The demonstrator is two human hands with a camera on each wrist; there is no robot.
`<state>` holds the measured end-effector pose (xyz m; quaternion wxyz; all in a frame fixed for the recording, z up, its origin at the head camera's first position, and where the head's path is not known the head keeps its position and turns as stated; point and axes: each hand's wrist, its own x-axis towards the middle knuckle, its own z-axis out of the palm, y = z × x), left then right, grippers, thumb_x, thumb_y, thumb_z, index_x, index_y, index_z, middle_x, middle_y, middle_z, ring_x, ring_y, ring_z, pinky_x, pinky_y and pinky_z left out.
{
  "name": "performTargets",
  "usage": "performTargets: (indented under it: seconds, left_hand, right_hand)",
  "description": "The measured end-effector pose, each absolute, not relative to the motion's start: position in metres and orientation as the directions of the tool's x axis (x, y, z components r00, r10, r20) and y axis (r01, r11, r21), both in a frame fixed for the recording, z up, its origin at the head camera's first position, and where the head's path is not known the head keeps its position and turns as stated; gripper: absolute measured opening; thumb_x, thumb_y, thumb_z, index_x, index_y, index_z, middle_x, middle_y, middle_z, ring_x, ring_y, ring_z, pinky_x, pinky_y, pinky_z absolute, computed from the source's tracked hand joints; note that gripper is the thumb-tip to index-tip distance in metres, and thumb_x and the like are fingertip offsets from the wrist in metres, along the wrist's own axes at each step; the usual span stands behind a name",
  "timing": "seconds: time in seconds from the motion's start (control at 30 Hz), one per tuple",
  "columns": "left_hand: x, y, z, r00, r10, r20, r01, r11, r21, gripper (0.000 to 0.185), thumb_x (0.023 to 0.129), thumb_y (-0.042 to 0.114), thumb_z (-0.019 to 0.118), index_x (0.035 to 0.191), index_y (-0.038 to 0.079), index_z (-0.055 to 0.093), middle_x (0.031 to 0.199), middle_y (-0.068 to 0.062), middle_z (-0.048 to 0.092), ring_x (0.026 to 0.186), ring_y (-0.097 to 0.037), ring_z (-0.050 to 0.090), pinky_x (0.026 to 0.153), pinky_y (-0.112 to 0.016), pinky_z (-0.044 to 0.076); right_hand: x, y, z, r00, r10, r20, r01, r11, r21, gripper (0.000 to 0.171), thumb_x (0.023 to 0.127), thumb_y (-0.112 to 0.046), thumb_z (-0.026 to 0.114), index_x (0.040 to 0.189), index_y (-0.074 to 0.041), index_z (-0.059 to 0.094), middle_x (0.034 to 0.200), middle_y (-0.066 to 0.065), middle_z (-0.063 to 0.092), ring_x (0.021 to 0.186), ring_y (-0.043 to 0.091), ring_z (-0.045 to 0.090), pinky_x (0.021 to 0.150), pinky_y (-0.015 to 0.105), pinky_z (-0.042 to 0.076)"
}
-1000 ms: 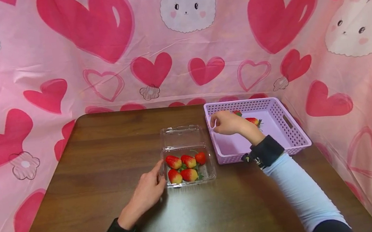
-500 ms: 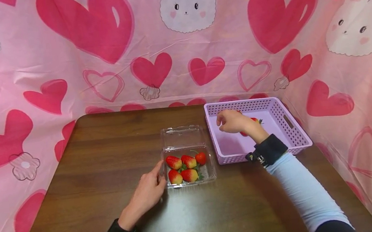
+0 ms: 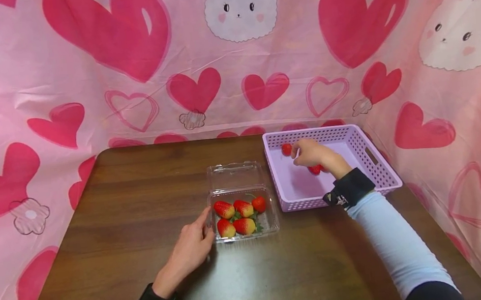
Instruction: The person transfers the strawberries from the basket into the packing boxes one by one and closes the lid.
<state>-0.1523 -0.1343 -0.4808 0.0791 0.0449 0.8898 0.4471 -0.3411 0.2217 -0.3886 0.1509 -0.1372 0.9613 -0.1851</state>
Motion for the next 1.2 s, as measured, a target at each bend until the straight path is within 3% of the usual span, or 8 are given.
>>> performTargets:
  seconds: [0.2,0.4,0.63,1.2]
  left_hand:
    - [-0.152,-0.135,-0.481,-0.983,0.154,-0.105,0.006,0.592,0.806,0.066,0.101,0.008,0.066,0.161,0.004,0.041,0.067,-0.003,0.053,0.051,-0.019,0.052,0.051,-0.029,0.048]
    - [-0.152,-0.134,-0.481,-0.982,0.156,-0.109,0.003,0.590,0.808,0.065,0.101,0.008,0.066,0.161,0.003,0.041,0.067,-0.003,0.053,0.051,-0.019,0.052,0.051,-0.029,0.047]
    - [-0.153,-0.134,-0.481,-0.982,0.153,-0.107,0.004,0.590,0.808,0.065,0.101,0.008,0.067,0.160,0.003,0.041,0.068,-0.003,0.053,0.051,-0.019,0.053,0.051,-0.028,0.048]
    - [-0.154,-0.134,-0.480,-0.981,0.154,-0.120,-0.007,0.584,0.812,0.065,0.101,0.007,0.066,0.160,0.003,0.042,0.066,-0.003,0.053,0.051,-0.019,0.052,0.052,-0.028,0.048]
  right_hand:
    - [-0.347,0.234,-0.393,-0.925,-0.253,-0.282,-0.128,0.910,-0.395,0.018,0.093,-0.011,0.069,0.106,0.001,0.067,0.099,0.017,0.061,0.078,0.027,0.060,0.066,0.036,0.050]
    - [-0.351,0.247,-0.400,-0.925,-0.191,-0.328,-0.046,0.914,-0.402,0.018,0.094,-0.011,0.067,0.108,0.000,0.063,0.101,0.018,0.058,0.081,0.028,0.060,0.061,0.038,0.056]
    - [-0.352,0.251,-0.399,-0.925,-0.159,-0.346,-0.008,0.916,-0.401,0.028,0.092,-0.013,0.064,0.116,0.003,0.064,0.111,0.023,0.058,0.092,0.038,0.065,0.064,0.045,0.060]
    - [-0.364,0.257,-0.402,-0.905,-0.089,-0.416,0.094,0.912,-0.400,0.033,0.096,-0.015,0.067,0.121,0.006,0.060,0.116,0.025,0.060,0.103,0.040,0.060,0.076,0.049,0.061]
